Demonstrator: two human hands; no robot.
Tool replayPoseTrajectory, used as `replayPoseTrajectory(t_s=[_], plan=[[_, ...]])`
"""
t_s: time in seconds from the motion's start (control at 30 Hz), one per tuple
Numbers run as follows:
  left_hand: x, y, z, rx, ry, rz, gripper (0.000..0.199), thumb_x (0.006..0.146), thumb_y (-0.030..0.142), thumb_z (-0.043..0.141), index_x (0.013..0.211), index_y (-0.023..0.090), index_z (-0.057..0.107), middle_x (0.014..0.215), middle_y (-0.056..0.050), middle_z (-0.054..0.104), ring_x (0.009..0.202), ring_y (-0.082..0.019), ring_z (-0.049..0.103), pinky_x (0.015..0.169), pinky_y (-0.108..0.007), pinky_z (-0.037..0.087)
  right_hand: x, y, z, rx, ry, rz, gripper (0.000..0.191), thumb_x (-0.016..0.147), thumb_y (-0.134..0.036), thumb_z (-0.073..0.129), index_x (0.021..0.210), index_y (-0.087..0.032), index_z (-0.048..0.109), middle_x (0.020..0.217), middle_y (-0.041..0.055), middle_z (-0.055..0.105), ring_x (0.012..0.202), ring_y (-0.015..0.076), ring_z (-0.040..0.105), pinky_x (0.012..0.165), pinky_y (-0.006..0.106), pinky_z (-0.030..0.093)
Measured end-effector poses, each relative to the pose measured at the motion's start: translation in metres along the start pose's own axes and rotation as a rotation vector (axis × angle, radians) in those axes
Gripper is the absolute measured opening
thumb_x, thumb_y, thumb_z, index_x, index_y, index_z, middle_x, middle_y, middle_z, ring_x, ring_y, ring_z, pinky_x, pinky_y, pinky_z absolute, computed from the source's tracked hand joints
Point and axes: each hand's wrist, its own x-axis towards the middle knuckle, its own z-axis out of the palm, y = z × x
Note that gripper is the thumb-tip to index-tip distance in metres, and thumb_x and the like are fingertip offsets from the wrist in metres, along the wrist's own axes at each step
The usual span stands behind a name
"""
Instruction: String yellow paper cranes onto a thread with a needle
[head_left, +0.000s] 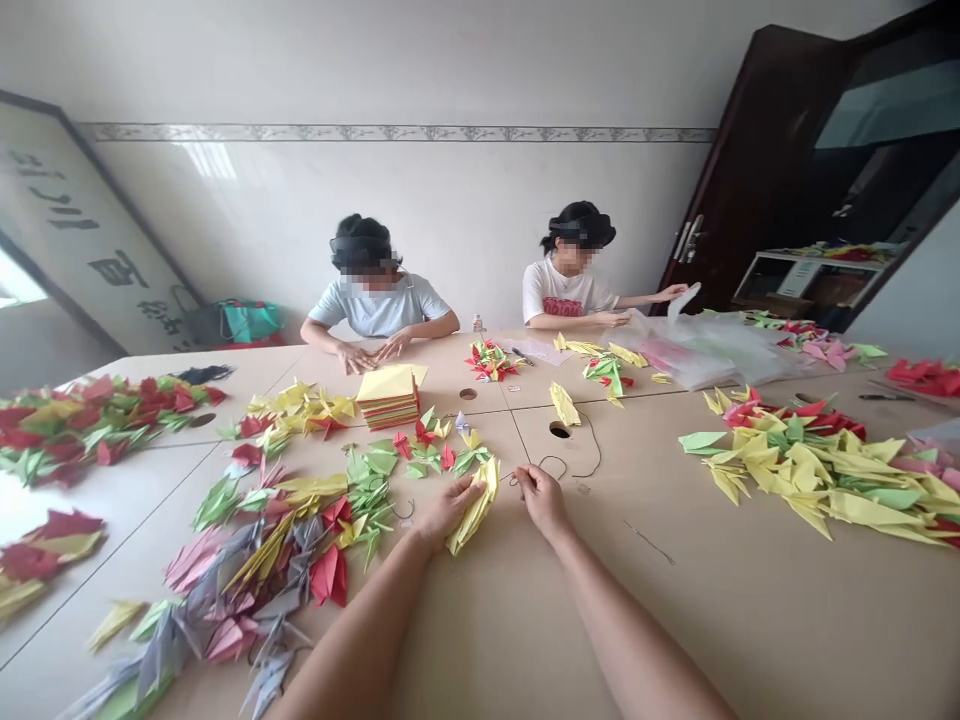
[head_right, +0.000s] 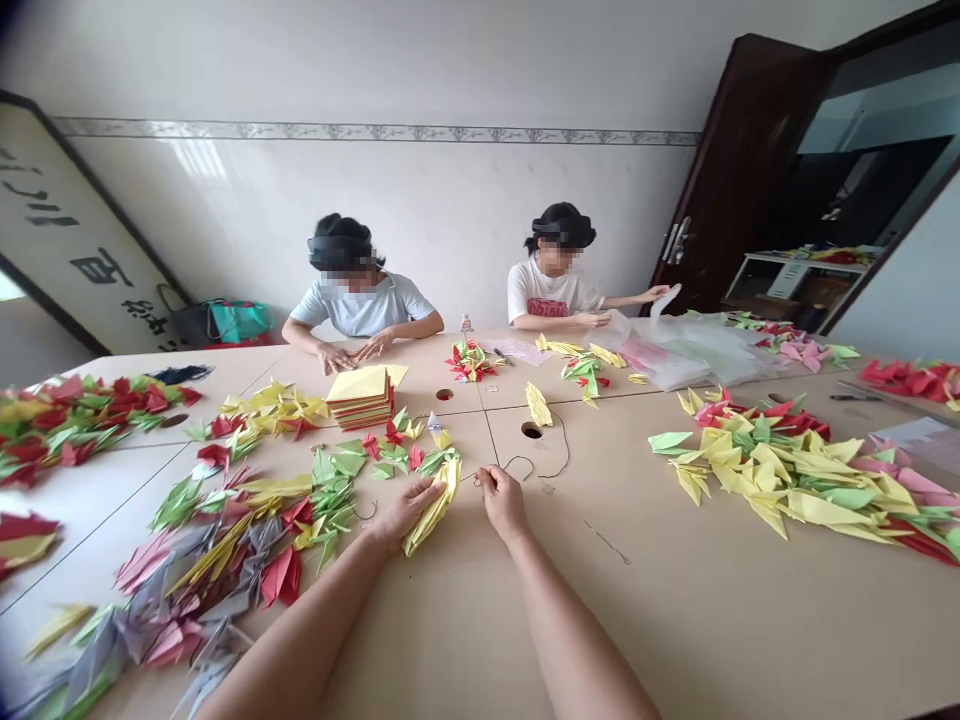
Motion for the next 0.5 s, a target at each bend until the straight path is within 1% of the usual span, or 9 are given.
replayPoseTrajectory(t_s=[0.13, 0.27, 0.4, 0.5], plan=[[-0.006, 0.001, 0.007, 0.13, 0.0, 0.062, 0.03, 0.091, 0.032, 0.055, 0.117, 0.016, 0.057, 0.117, -0.009, 0.06, 0.097, -0.022, 0.062, 0.081, -0.042, 0.053, -0.007, -0.003, -0.005, 0.016, -0.049, 0.005, 0.029, 0.092, -0.032, 0.055, 0.116, -0.016, 0.057, 0.113, 0.0078, 0.061, 0.093, 0.0195, 0.063, 0.078, 0.039, 0.054], [-0.007, -0.001, 0.016, 0.347, -0.01, 0.117, 0.031, 0.09, 0.033, 0.057, 0.116, 0.015, 0.058, 0.116, -0.007, 0.061, 0.097, -0.024, 0.062, 0.081, -0.042, 0.054, -0.021, -0.006, -0.012, 0.026, -0.109, -0.02, 0.031, 0.093, -0.033, 0.055, 0.118, -0.016, 0.056, 0.112, 0.0077, 0.061, 0.091, 0.0192, 0.063, 0.076, 0.038, 0.055], [-0.007, -0.005, 0.023, 0.569, -0.013, 0.197, 0.029, 0.09, 0.033, 0.056, 0.114, 0.016, 0.059, 0.116, -0.007, 0.061, 0.098, -0.024, 0.062, 0.082, -0.041, 0.053, -0.036, -0.005, -0.016, -0.029, -0.108, -0.046, 0.031, 0.092, -0.032, 0.055, 0.119, -0.016, 0.056, 0.115, 0.008, 0.061, 0.093, 0.0198, 0.063, 0.079, 0.039, 0.054], [-0.011, -0.008, 0.028, 0.701, 0.026, 0.273, 0.029, 0.091, 0.032, 0.055, 0.115, 0.017, 0.058, 0.117, -0.008, 0.061, 0.097, -0.022, 0.062, 0.082, -0.041, 0.053, -0.042, -0.004, -0.015, -0.096, -0.111, -0.052, 0.027, 0.092, -0.031, 0.055, 0.115, -0.017, 0.058, 0.114, 0.0078, 0.061, 0.094, 0.0193, 0.063, 0.08, 0.039, 0.054]])
